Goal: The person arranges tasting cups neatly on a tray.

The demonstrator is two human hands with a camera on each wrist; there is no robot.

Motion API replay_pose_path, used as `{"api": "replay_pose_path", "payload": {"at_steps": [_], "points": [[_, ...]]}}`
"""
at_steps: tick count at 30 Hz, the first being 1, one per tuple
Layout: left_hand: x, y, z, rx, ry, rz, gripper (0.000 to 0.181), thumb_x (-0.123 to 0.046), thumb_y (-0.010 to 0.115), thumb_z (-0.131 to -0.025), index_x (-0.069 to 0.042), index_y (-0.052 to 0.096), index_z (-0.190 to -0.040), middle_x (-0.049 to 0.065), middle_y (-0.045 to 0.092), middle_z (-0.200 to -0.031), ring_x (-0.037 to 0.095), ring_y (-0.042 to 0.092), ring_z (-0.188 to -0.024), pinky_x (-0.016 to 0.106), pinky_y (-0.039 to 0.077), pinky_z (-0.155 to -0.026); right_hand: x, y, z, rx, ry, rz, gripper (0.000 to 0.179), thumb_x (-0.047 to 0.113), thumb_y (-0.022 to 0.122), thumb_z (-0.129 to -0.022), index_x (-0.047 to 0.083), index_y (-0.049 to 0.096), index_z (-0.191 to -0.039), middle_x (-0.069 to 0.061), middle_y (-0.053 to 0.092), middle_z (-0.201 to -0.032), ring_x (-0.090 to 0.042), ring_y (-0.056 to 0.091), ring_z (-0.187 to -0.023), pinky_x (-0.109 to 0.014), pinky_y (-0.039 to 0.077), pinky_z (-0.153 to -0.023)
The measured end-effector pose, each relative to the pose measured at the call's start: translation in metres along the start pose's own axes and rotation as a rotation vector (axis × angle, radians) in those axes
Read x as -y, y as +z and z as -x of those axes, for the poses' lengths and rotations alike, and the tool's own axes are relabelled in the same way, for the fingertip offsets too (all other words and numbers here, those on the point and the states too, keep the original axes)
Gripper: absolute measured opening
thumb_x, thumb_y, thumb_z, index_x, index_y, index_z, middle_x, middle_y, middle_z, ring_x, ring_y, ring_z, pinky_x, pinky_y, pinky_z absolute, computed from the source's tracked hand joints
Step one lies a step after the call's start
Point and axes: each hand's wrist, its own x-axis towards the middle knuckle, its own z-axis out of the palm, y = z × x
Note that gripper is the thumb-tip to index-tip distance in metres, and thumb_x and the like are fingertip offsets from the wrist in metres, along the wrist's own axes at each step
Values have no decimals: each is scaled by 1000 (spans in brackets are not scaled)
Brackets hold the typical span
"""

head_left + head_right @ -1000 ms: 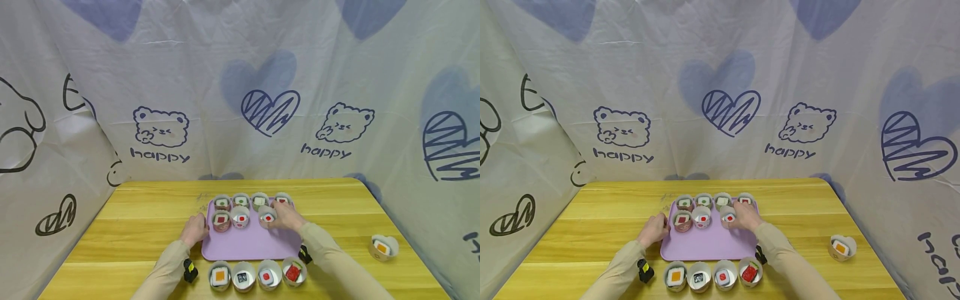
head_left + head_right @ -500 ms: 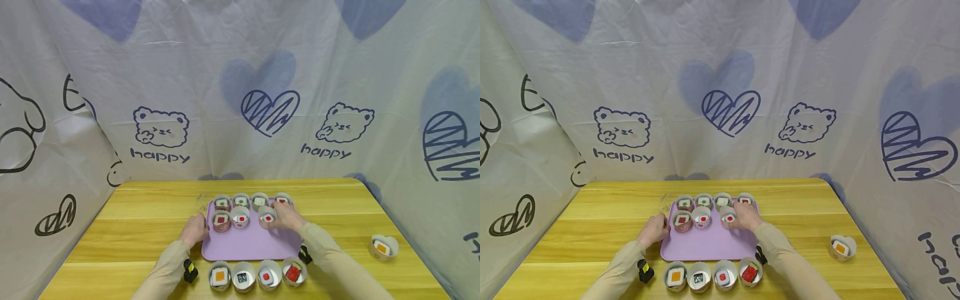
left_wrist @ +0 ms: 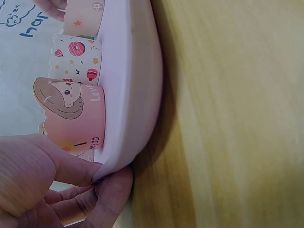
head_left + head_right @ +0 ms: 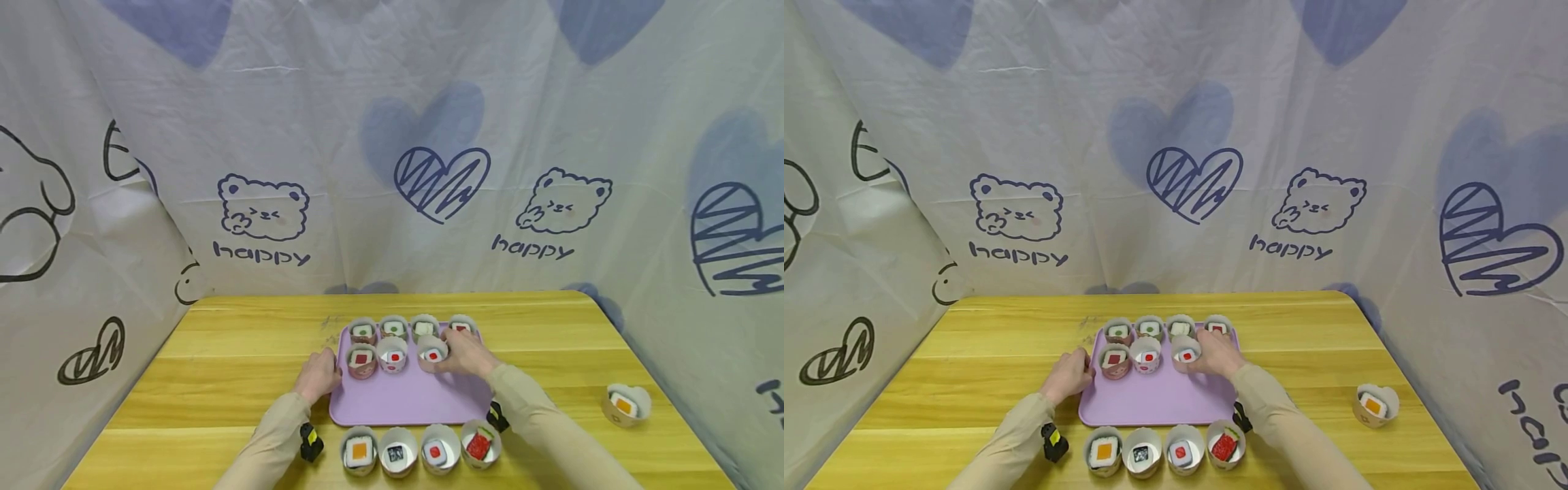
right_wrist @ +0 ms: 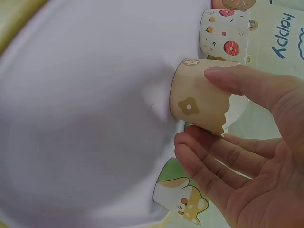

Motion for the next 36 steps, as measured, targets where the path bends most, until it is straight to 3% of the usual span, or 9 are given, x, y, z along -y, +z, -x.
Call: {"api": "replay_pose_path", "payload": {"at_steps": [7, 13, 19, 26, 36], "points": [[0, 0, 1, -2, 0, -1, 12, -3, 62, -88, -3, 53, -80, 8, 53, -67, 19, 52, -58, 26, 39, -49, 2, -1, 0, -4, -3, 6, 47, 31, 89, -73, 1, 66, -101, -6, 69, -88, -16, 58, -78, -35, 46, -77], [0, 0, 1, -1, -1, 1, 12, -4, 62, -89, -2, 53, -81, 8, 53, -68, 20, 52, -58, 27, 39, -49, 1, -1, 1, 9, 0, -18, 47, 20, 89, -72, -1, 65, -106, -12, 71, -95, -20, 63, -84, -38, 53, -81], [-1, -1, 1, -2, 0, 8, 13, -3, 62, -88, -3, 53, -80, 8, 52, -67, 19, 51, -58, 26, 38, -49, -3, -2, 1, 24, -1, -46, 50, 22, 88, -74, -1, 64, -111, -16, 72, -99, -25, 67, -90, -41, 55, -83], [0, 0, 0, -14, 6, -3, 14, -4, 62, -87, -4, 52, -78, 7, 52, -67, 20, 51, -59, 27, 38, -50, -13, -7, 7, 4, -21, -145, 59, 16, 86, -75, -8, 59, -122, -21, 72, -104, -32, 70, -96, -40, 59, -83], [-1, 0, 0, -3, -7, 1, 14, -4, 62, -88, -4, 52, -78, 8, 52, -67, 20, 52, -59, 27, 38, -50, -27, -24, 30, -43, -11, -298, 56, 12, 77, -85, -10, 54, -131, -29, 67, -121, -43, 66, -109, -46, 58, -91]]}}
